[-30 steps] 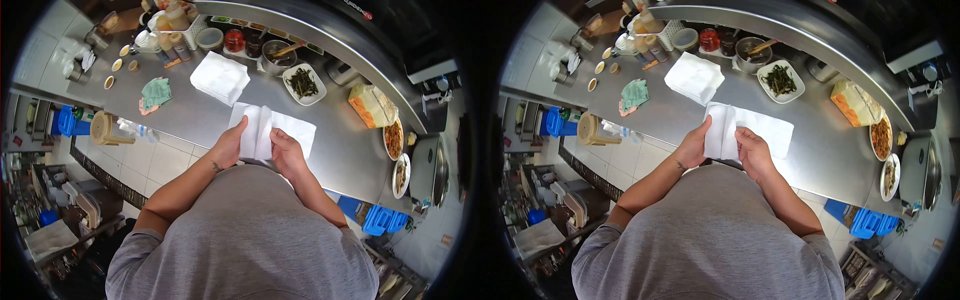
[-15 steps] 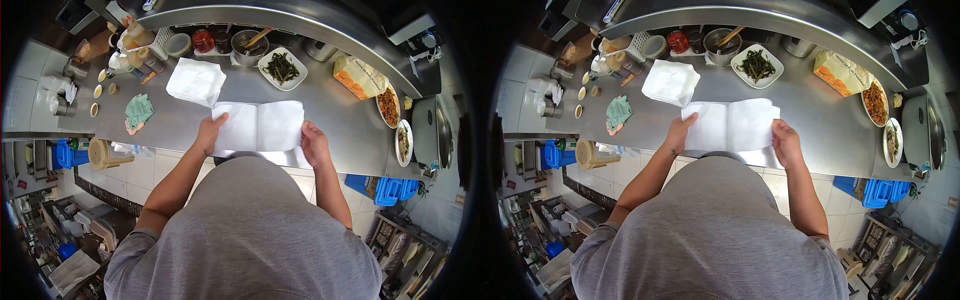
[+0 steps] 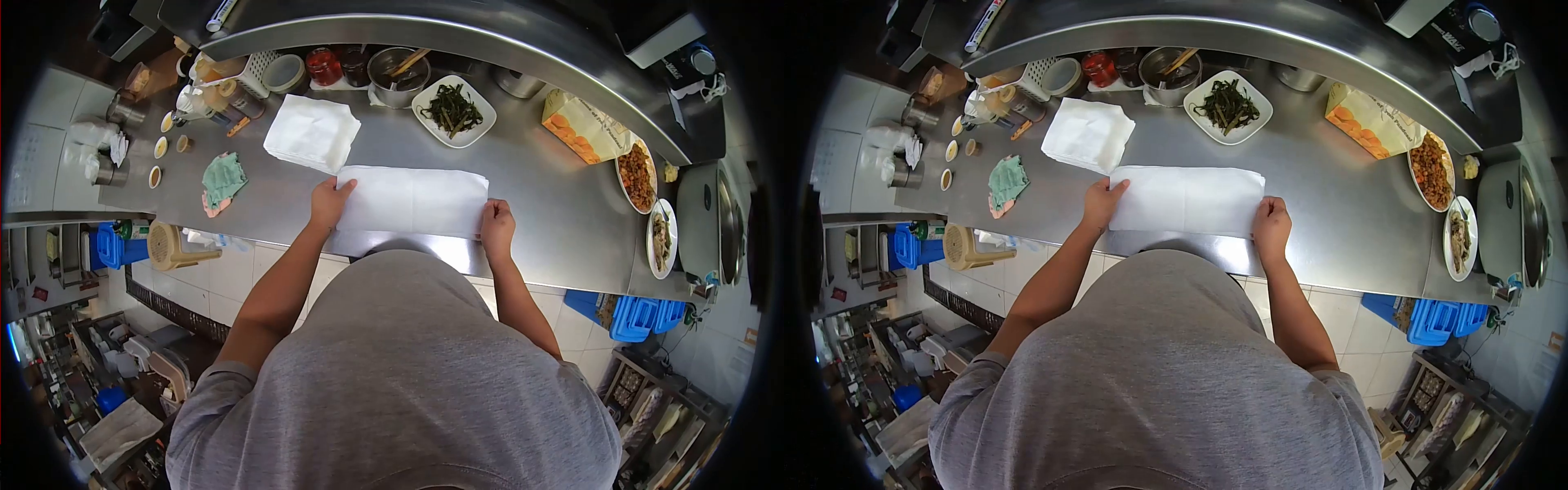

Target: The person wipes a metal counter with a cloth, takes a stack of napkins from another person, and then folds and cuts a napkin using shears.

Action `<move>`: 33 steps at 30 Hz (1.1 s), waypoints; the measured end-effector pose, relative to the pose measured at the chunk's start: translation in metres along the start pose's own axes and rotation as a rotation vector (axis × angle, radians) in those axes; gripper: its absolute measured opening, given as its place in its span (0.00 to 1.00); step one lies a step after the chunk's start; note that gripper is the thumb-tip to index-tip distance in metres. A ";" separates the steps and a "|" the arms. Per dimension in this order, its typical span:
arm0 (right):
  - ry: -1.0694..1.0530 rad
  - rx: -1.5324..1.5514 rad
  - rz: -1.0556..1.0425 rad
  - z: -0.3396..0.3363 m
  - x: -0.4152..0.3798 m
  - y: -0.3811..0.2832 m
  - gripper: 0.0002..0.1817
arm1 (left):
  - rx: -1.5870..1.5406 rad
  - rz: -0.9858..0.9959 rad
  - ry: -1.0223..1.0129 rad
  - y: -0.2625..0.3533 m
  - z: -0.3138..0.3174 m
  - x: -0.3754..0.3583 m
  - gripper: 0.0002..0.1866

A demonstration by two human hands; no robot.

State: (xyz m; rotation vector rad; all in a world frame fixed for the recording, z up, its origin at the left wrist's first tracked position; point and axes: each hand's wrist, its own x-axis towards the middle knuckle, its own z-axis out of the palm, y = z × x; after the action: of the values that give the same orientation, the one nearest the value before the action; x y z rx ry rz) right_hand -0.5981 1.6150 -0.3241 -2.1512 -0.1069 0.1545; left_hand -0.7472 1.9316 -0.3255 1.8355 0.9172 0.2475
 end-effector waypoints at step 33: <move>-1.411 -0.478 -1.149 0.346 -0.332 -0.438 0.26 | 0.097 -0.348 0.456 -0.172 -0.449 -0.272 0.28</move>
State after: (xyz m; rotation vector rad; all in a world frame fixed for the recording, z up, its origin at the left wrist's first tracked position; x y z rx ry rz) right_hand -0.9860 2.0957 -0.1246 -1.6376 -2.2378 0.9683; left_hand -1.2618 2.0917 -0.2054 1.6976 1.5689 0.4179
